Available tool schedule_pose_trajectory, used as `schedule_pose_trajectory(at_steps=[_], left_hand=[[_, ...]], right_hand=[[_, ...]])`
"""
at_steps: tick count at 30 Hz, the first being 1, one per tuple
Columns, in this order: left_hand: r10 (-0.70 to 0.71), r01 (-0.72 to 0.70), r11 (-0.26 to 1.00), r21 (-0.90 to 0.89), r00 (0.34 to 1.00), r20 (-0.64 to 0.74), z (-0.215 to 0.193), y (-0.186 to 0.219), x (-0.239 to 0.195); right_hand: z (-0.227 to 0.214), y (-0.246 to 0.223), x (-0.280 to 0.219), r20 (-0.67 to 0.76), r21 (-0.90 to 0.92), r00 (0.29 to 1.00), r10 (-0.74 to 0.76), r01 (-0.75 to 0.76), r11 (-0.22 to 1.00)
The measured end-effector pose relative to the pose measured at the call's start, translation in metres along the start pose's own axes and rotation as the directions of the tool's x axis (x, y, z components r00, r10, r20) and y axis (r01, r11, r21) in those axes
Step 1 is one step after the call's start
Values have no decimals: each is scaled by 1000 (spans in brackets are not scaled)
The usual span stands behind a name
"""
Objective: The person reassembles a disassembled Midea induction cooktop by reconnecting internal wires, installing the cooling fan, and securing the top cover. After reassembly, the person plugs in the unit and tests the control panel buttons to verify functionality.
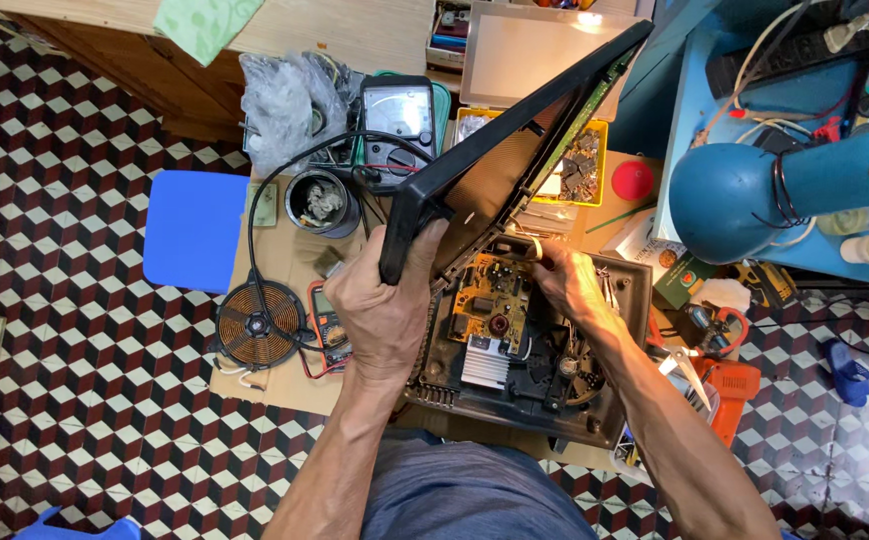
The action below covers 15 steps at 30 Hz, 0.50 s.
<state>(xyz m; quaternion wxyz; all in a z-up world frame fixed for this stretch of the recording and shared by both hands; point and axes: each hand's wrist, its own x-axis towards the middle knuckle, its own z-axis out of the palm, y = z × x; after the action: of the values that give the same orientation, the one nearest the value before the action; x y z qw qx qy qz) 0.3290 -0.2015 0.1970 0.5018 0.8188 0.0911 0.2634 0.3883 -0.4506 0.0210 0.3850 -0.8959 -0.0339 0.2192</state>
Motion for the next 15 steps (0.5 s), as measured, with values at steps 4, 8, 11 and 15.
schedule_pose_trajectory(at_steps=[4, 8, 11, 15], left_hand=[[15, -15, 1000, 2, 1000, 5, 3, 1, 1], [23, -23, 999, 31, 1000, -3, 5, 2, 2], [53, -54, 999, 11, 999, 11, 5, 3, 2], [54, -55, 998, 43, 998, 10, 7, 4, 2]], right_hand=[[3, 1, -2, -21, 13, 999, -29, 29, 999], [2, 6, -4, -34, -1, 999, -22, 22, 1000], [2, 7, -7, -84, 49, 987, -140, 145, 988], [1, 5, -9, -75, 39, 983, -167, 170, 985]])
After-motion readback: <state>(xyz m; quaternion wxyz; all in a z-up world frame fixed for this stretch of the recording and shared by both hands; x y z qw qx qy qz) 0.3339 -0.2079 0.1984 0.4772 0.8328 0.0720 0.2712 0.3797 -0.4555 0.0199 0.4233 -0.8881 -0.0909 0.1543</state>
